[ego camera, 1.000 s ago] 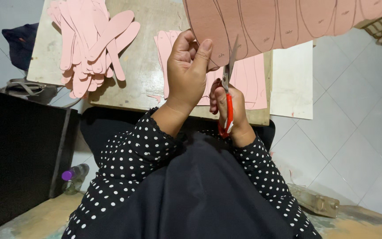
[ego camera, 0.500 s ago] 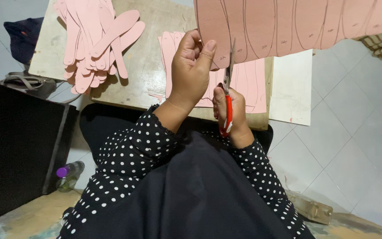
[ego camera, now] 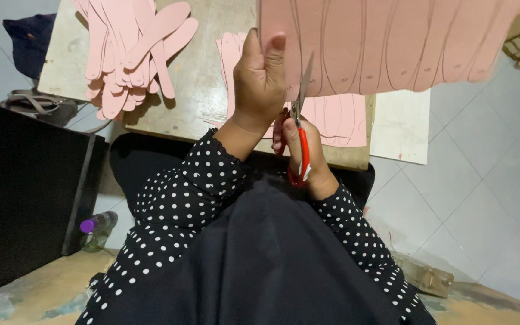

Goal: The person cuts elongated pink foam shoe components from a larger marked sheet using red-handled scissors, following drawn outlines. They cut one piece at a time, set finished pieces onto a growing pile on the left of the work board, and reposition the sheet to cut the next outline.

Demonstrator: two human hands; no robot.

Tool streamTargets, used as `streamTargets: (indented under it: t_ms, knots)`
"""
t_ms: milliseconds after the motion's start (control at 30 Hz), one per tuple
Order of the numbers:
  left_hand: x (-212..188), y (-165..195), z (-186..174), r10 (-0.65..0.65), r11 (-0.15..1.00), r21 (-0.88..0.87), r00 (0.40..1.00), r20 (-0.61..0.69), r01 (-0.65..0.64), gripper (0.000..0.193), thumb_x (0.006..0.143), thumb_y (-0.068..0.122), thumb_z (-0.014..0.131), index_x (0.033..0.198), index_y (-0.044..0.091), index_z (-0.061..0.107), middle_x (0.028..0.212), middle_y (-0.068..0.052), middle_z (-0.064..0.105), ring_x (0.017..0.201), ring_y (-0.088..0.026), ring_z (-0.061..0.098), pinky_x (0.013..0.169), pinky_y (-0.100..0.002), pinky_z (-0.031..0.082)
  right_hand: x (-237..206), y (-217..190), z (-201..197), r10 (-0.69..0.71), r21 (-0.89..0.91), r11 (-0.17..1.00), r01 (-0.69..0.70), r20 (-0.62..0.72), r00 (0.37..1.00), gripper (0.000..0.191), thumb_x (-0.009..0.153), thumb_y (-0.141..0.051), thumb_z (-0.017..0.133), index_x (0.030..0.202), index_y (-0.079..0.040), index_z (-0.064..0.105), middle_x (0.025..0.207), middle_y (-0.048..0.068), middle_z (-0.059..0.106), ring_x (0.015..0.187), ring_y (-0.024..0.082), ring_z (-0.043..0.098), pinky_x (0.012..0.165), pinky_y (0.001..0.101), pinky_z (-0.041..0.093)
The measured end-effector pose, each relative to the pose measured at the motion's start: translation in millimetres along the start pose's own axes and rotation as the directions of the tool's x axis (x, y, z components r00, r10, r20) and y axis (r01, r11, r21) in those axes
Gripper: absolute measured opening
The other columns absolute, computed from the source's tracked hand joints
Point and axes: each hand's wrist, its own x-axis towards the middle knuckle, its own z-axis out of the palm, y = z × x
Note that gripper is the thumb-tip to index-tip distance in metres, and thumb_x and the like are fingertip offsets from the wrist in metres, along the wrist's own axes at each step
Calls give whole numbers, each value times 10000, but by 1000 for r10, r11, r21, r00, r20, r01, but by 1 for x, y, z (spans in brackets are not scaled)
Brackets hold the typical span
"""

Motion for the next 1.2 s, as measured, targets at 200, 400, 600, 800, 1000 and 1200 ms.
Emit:
streamTargets:
  t_ms: [200,400,600,800,1000,1200]
  knots:
    - [0,5,1,-9,999,33,1000,30,8,303,1146,328,493,1115,34,558,727,-20,552,640,-77,502,590,-261,458,-1,-7,-1,-44,36,998,43,31,999,520,1106,-501,472,898,-29,534,825,24,515,705,117,530,642,251,457]
    - [1,5,2,36,999,2,999,35,-36,296,1168,317,473,1149,36,561,806,-17,601,704,-69,529,645,-256,483,-4,-8,-2,105,89,991,-101,-40,994,478,1061,-468,524,864,-33,538,735,5,474,610,100,461,552,241,415]
    - [2,2,4,1,1000,3,999,42,-1,289,1149,305,470,1151,30,558,774,1,591,670,-54,516,613,-239,468,-3,-7,-3,112,23,994,-110,-88,990,459,1047,-444,555,812,-50,529,632,-6,483,496,95,457,463,241,402]
    - [0,-3,5,-20,1000,9,999,42,19,304,1168,325,474,1152,35,563,787,-15,583,688,-73,511,633,-251,472,-1,-5,-6,119,-55,990,-127,-128,985,460,1049,-423,560,783,-48,532,619,-2,501,477,97,462,446,242,397]
    - [3,-3,2,-40,993,118,987,158,22,371,1113,362,490,1204,5,534,663,-38,578,583,-111,595,526,-295,468,2,-15,-11,133,95,987,-128,-40,990,459,1066,-460,504,905,-35,565,740,15,529,613,107,507,552,253,447]
    - [8,1,-11,2,985,166,968,252,-46,351,1128,362,518,1123,13,556,709,-107,644,605,-222,669,572,-339,506,-4,-29,-6,200,227,950,-213,79,977,567,1060,-555,401,975,-24,581,826,39,567,716,140,558,666,293,494]
